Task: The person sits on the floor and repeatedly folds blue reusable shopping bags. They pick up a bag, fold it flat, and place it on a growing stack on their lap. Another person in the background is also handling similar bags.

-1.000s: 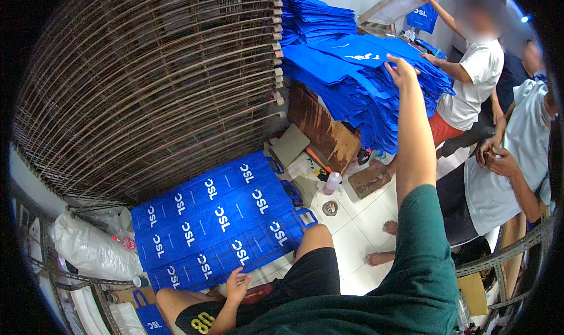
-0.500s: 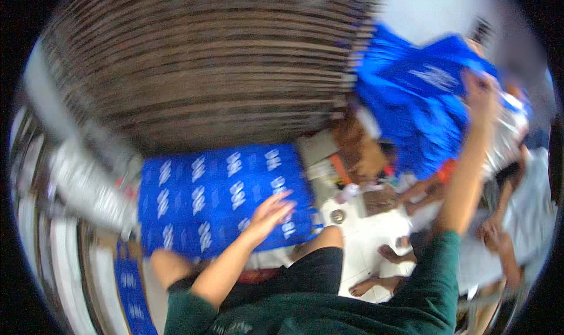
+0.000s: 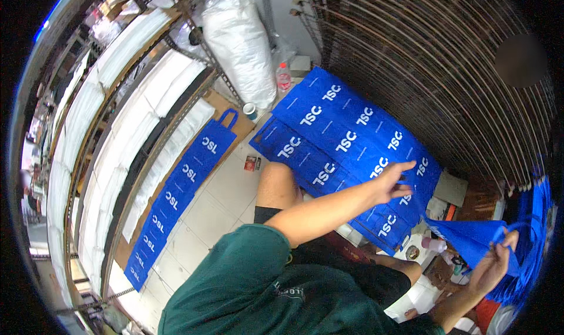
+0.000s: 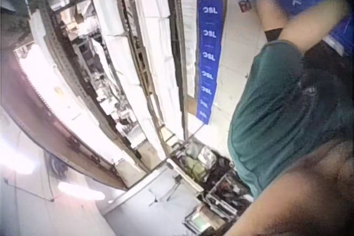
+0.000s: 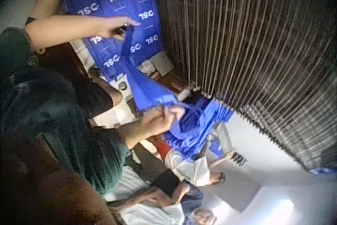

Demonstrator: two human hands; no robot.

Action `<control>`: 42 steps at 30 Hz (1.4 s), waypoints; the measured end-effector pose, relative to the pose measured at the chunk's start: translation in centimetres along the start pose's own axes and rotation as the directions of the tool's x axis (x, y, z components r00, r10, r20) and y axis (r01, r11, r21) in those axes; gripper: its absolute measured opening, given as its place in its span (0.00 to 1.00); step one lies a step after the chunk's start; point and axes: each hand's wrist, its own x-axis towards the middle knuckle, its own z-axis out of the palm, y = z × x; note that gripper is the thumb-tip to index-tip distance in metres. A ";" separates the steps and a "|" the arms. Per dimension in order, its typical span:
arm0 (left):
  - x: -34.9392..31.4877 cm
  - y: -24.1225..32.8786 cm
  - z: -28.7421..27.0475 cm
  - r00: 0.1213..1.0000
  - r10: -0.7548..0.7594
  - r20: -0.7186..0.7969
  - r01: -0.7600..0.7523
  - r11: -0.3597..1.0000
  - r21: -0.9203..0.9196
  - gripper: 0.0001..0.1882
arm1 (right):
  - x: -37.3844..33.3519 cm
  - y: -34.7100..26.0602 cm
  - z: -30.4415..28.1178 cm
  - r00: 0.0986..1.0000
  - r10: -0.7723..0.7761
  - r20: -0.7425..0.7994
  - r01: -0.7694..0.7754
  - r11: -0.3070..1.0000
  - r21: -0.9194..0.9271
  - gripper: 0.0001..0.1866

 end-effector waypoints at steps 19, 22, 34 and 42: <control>-4.2 14.9 -44.9 0.704 0.526 -0.478 -0.513 0.841 0.171 0.18 | 4.2 41.8 20.0 0.614 0.784 0.090 -0.770 0.571 0.285 0.15; -2.5 13.7 -49.7 0.509 0.388 -0.768 -0.427 0.889 0.166 0.12 | 1.2 50.3 19.4 0.512 0.843 0.163 -0.835 0.444 0.325 0.14; 2.9 5.0 -63.5 0.328 0.535 -0.779 -0.406 0.824 0.395 0.17 | -4.4 62.7 19.5 0.272 0.958 -0.092 -0.962 0.272 -0.019 0.11; 2.2 7.1 -61.4 0.292 0.544 -0.787 -0.281 0.835 0.473 0.18 | -3.7 63.0 19.3 0.300 0.952 -0.055 -0.954 0.300 -0.017 0.12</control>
